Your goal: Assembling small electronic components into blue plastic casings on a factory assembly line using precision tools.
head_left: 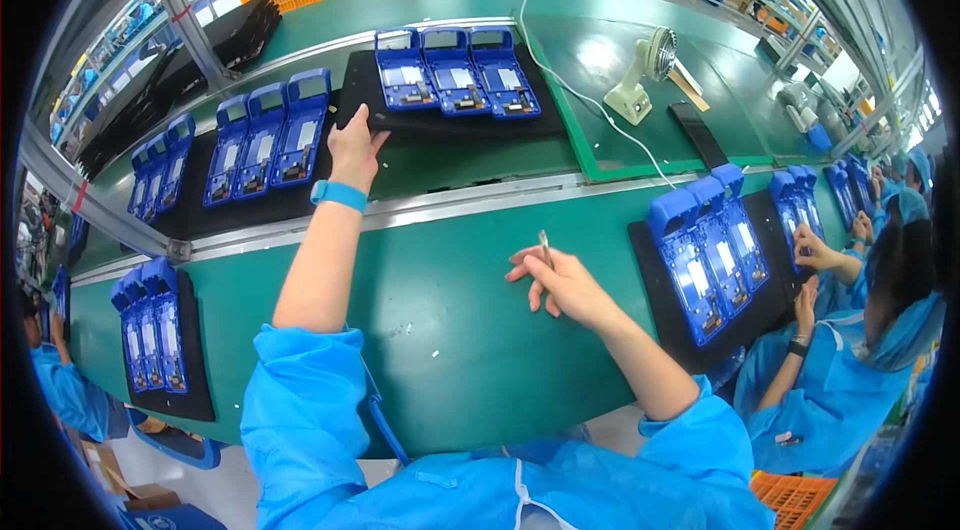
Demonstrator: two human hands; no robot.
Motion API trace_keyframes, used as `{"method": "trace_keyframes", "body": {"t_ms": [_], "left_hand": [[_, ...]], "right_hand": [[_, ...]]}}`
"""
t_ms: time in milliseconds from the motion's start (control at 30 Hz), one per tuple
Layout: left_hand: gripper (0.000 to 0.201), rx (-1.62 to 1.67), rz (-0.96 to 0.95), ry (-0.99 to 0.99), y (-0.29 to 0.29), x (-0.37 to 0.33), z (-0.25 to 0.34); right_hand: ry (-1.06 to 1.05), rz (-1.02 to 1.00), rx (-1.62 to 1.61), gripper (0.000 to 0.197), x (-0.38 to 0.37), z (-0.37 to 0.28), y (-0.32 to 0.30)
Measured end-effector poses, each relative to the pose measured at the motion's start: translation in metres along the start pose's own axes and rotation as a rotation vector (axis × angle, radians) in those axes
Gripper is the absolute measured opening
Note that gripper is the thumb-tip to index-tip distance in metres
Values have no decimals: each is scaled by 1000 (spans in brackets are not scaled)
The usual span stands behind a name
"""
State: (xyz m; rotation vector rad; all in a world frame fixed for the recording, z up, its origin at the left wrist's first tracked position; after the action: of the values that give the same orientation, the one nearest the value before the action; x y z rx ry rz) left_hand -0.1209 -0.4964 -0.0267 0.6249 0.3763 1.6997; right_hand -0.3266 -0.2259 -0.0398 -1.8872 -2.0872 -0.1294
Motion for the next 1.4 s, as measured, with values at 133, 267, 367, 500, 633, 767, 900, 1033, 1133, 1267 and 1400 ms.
{"method": "trace_keyframes", "body": {"t_ms": [133,267,367,500,633,767,900,1033,1133,1267,1400], "left_hand": [[19,-40,-278,-49,0,53,16],[25,-173,-323,-119,-31,147,31],[31,-289,-327,-263,-78,215,32],[42,-330,-289,-380,-132,290,37],[47,-418,-360,-570,-183,312,32],[42,-568,-444,-580,-165,321,33],[34,-965,-548,-559,-153,316,11],[46,-1654,-542,72,-137,299,53],[16,-917,-524,140,-79,321,101],[14,-446,-1140,593,13,435,162],[19,-329,-1251,674,25,439,150]], "right_hand": [[51,204,-145,37,-9,11,-31],[-23,553,-90,42,-5,15,-78],[-101,781,386,39,22,-2,-96],[-138,745,857,27,62,8,-83],[51,480,736,22,114,14,-41],[27,502,594,20,161,24,-36],[-119,814,845,15,190,-2,-47],[-249,936,635,18,196,-18,-42],[-251,887,615,18,189,-20,-32],[-401,751,536,18,176,-38,6],[-486,633,617,10,163,-12,43]]}}
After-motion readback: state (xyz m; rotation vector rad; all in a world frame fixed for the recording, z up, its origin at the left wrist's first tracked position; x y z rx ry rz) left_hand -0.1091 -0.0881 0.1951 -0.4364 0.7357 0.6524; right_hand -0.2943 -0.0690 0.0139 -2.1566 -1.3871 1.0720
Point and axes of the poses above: each hand's wrist, its own x-axis away from the middle knuckle, its own y-axis out of the palm, z = x × y, the point moved 10 cm from there along -x, towards the middle knuckle, and after that the axes turned 5 degrees about x, right-handed, at the moved point
